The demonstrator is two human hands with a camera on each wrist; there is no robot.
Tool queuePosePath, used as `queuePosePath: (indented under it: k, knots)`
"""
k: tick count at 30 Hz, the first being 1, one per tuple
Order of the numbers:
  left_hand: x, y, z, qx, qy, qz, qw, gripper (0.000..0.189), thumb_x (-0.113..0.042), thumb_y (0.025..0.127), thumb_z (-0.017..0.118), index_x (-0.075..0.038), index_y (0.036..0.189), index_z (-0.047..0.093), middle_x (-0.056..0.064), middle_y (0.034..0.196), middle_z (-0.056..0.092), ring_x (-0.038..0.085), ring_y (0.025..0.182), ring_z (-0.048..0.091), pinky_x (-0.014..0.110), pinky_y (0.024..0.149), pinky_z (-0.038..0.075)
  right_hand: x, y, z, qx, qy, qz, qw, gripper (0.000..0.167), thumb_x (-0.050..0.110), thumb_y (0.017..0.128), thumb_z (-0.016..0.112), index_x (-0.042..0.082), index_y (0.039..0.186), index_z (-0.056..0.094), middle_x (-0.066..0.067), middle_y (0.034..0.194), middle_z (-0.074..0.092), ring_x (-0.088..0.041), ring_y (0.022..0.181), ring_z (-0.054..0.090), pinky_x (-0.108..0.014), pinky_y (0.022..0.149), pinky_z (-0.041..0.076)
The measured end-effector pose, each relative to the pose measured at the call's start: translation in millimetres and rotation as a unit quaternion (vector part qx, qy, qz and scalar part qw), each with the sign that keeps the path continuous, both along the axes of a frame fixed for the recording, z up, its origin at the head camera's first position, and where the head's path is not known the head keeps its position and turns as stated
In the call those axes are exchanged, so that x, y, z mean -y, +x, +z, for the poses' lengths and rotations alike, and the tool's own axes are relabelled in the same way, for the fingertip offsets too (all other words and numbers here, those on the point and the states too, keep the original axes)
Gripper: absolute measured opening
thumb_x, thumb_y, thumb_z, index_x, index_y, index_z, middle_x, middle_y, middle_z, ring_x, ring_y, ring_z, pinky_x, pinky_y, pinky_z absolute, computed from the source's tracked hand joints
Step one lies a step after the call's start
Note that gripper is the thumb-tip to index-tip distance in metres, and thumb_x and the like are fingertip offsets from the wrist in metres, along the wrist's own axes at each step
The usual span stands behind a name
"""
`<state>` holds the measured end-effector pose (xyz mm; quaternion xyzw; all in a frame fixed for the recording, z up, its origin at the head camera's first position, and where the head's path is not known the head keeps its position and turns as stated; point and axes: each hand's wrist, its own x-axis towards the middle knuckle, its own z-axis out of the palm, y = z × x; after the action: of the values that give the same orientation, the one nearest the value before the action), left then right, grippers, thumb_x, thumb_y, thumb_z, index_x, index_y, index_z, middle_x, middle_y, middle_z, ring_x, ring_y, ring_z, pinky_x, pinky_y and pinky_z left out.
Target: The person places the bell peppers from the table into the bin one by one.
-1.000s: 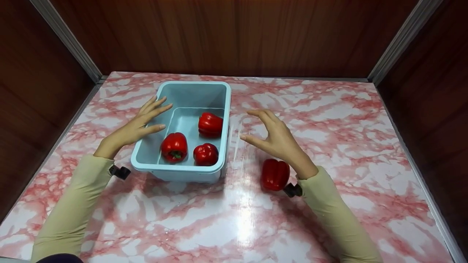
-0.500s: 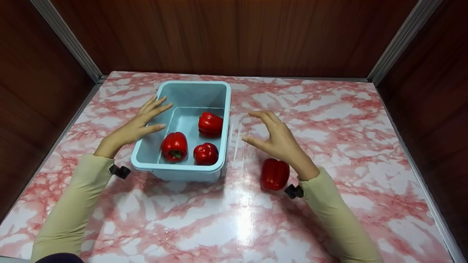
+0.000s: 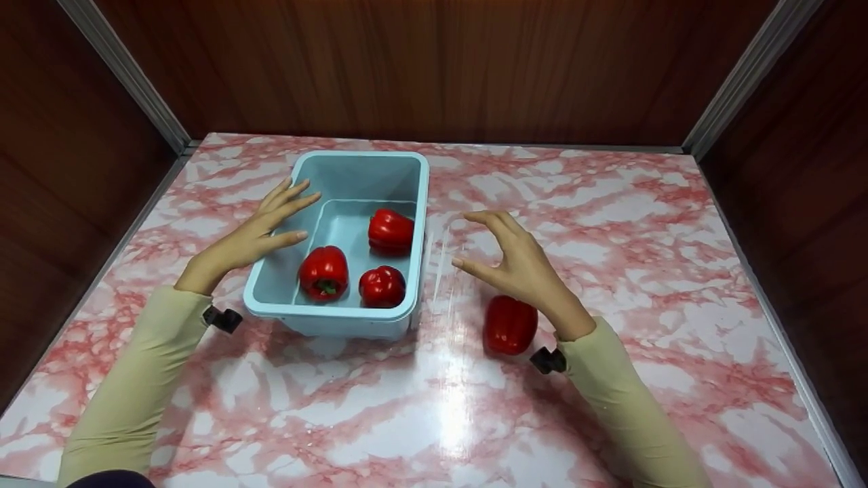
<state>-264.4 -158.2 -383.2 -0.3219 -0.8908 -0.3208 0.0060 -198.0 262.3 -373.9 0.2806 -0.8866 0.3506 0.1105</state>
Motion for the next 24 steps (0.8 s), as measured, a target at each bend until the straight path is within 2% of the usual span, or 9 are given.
queuePosePath:
  k: [11, 15, 21, 24]
  knots:
    - [-0.8, 0.6, -0.5, 0.003, -0.008, 0.004, 1.0, 0.061, -0.048, 0.089, 0.054, -0.036, 0.144, 0.031, -0.007, 0.156, 0.011, 0.017, 0.143, -0.009, 0.062, 0.107, 0.008, -2.6, 1.8, -2.3, 0.006, -0.001, -0.003, 1.0, 0.063, 0.024, 0.078, 0.075, 0.018, 0.135, 0.047, -0.007, 0.134, 0.048, -0.031, 0.117, 0.046, -0.057, 0.093, 0.038]
    - [-0.5, 0.5, -0.2, 0.003, -0.007, 0.002, 1.0, 0.061, -0.049, 0.089, 0.054, -0.035, 0.144, 0.032, -0.006, 0.156, 0.012, 0.021, 0.143, -0.008, 0.062, 0.107, 0.008, -2.7, 2.7, -3.3, 0.005, 0.001, -0.005, 1.0, 0.064, 0.025, 0.078, 0.075, 0.019, 0.135, 0.046, -0.007, 0.133, 0.048, -0.03, 0.117, 0.046, -0.056, 0.093, 0.038]
    - [0.1, 0.6, 0.3, 0.006, -0.003, 0.003, 1.0, 0.061, -0.049, 0.088, 0.054, -0.038, 0.143, 0.031, -0.006, 0.156, 0.012, 0.019, 0.143, -0.009, 0.062, 0.107, 0.008, -3.1, 2.9, -4.4, 0.002, -0.009, -0.001, 1.0, 0.064, 0.022, 0.077, 0.076, 0.019, 0.134, 0.048, -0.005, 0.131, 0.049, -0.029, 0.116, 0.046, -0.054, 0.091, 0.038]
    - [1.0, -0.2, -0.6, 0.004, 0.001, -0.001, 1.0, 0.061, -0.048, 0.088, 0.055, -0.037, 0.144, 0.031, -0.003, 0.156, 0.012, 0.021, 0.143, -0.009, 0.062, 0.107, 0.008, -4.0, 2.6, -5.4, 0.006, -0.011, -0.001, 0.9999, 0.064, 0.022, 0.077, 0.077, 0.018, 0.134, 0.048, -0.005, 0.131, 0.049, -0.029, 0.116, 0.046, -0.055, 0.092, 0.037]
